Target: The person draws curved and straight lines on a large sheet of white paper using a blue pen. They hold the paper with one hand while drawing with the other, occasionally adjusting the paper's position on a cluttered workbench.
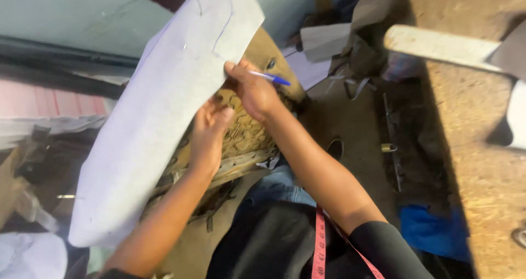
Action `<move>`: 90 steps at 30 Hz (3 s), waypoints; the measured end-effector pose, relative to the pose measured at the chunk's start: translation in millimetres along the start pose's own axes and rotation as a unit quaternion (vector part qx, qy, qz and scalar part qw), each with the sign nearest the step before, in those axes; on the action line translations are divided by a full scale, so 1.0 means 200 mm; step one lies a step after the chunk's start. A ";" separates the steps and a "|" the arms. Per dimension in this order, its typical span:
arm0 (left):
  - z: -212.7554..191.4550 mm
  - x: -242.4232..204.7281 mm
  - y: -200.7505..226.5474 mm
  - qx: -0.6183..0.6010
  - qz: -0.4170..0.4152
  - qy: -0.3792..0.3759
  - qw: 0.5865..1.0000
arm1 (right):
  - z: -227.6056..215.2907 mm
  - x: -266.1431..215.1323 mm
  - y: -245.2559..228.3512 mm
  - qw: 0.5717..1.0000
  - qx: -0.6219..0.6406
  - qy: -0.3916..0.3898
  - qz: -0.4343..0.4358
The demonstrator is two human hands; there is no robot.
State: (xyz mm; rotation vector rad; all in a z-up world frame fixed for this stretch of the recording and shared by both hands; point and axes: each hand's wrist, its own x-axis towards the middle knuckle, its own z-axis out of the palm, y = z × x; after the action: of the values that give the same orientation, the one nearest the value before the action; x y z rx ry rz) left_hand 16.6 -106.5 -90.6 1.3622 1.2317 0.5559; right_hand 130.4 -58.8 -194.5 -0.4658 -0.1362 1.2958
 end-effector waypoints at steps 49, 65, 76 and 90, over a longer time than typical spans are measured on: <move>0.31 0.46 0.01 -0.396 -0.007 0.291 0.871 | 0.10 -0.13 -0.26 0.831 -0.468 -0.018 -0.299; 0.30 0.45 0.07 -0.373 -0.036 0.270 0.887 | 0.09 -0.11 -0.19 0.841 -0.452 0.011 -0.298; 0.28 0.47 0.06 -0.365 -0.010 0.279 0.888 | 0.08 -0.09 -0.17 0.817 -0.467 -0.003 -0.339; 0.28 0.44 0.10 -0.370 -0.031 0.269 0.889 | 0.09 -0.10 -0.16 0.823 -0.477 0.037 -0.306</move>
State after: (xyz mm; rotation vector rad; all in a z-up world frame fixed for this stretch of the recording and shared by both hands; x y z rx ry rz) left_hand 102.9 -48.2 -113.7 0.5211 1.2852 1.2653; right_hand 146.9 -79.3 -161.2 -1.2104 -0.8278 0.4827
